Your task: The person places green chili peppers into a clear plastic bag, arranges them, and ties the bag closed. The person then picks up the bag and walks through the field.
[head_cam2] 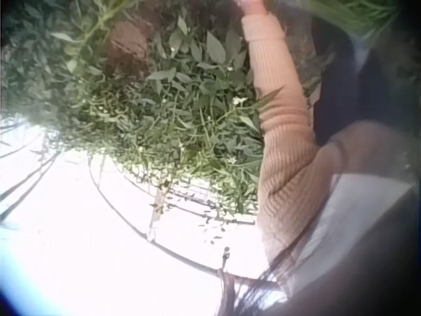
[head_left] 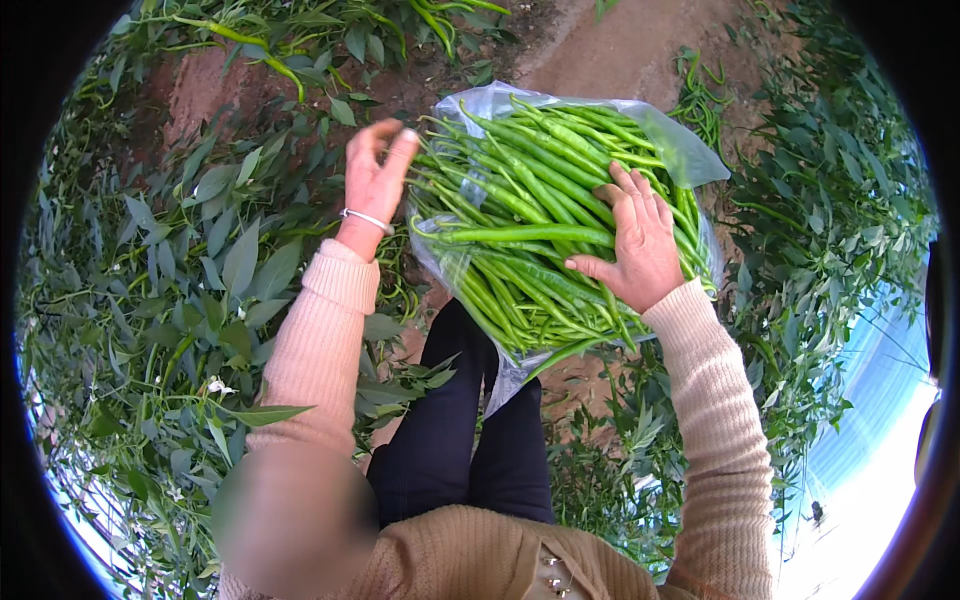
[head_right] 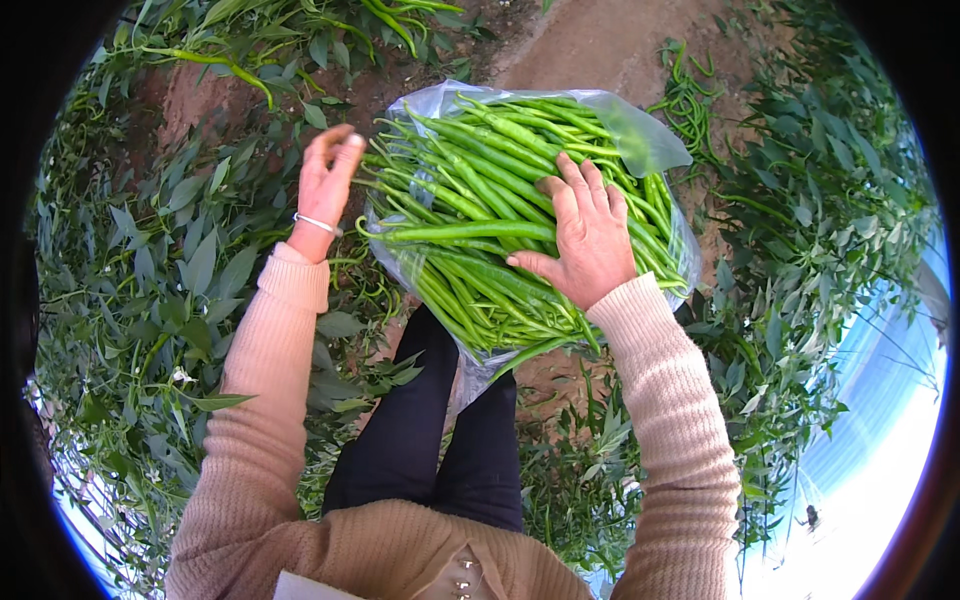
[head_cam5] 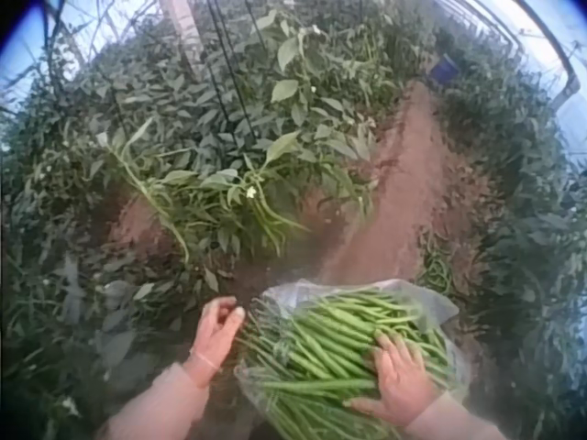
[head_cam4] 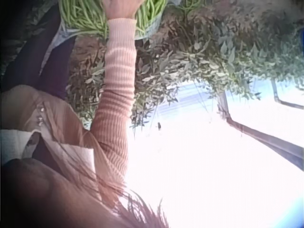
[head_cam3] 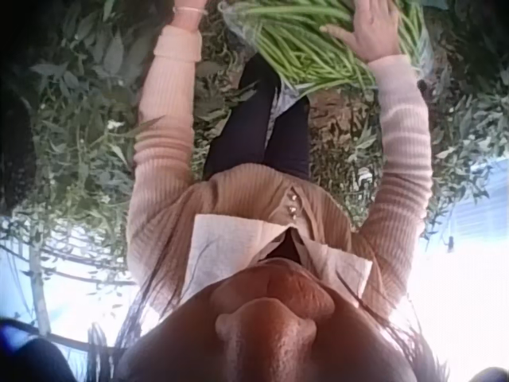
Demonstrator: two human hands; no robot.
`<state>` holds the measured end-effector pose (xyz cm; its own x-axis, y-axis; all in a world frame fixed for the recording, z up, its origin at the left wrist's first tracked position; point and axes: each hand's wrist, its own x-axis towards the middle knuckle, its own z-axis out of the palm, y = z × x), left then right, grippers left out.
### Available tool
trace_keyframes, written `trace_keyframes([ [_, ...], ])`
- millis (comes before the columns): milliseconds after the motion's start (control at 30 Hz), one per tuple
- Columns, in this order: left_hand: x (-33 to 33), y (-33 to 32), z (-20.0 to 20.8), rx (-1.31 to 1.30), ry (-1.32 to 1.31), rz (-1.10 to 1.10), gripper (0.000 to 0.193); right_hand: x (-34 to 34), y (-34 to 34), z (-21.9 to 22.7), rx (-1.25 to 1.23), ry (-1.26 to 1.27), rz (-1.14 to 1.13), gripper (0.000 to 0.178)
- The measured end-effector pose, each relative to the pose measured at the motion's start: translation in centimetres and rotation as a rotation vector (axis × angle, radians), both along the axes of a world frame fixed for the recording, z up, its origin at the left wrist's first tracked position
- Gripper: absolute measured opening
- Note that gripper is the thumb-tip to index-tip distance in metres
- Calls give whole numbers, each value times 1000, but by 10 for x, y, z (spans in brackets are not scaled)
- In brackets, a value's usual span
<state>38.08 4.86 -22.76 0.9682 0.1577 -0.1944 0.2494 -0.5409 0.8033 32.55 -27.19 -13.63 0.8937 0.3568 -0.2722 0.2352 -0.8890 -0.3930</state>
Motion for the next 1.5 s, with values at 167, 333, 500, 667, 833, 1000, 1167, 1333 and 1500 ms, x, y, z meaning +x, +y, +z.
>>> trace_keyframes([
  [167,30,21,-57,-165,181,261,64,9,6,3,24,37,-21,114],
  [333,24,-23,-27,-300,291,-143,57,27,-7,-5,12,148,-87,124],
  [500,16,-9,-16,25,139,-355,63,26,-1,1,-71,224,-48,123],
  [667,36,13,-42,-207,356,154,63,19,-2,-7,41,143,-53,118],
  [833,25,-13,-31,-27,269,-483,62,13,-8,-14,76,72,-70,114],
  [1000,18,-22,-14,-132,290,-642,78,11,7,-15,-4,7,-1,121],
  [1167,10,-29,-9,-18,389,-477,84,12,14,-9,-49,102,24,137],
  [1333,0,-42,23,305,-195,-295,52,4,15,-2,-60,59,99,124],
  [1500,2,-39,28,385,43,-556,44,-2,18,-1,-60,8,98,87],
])
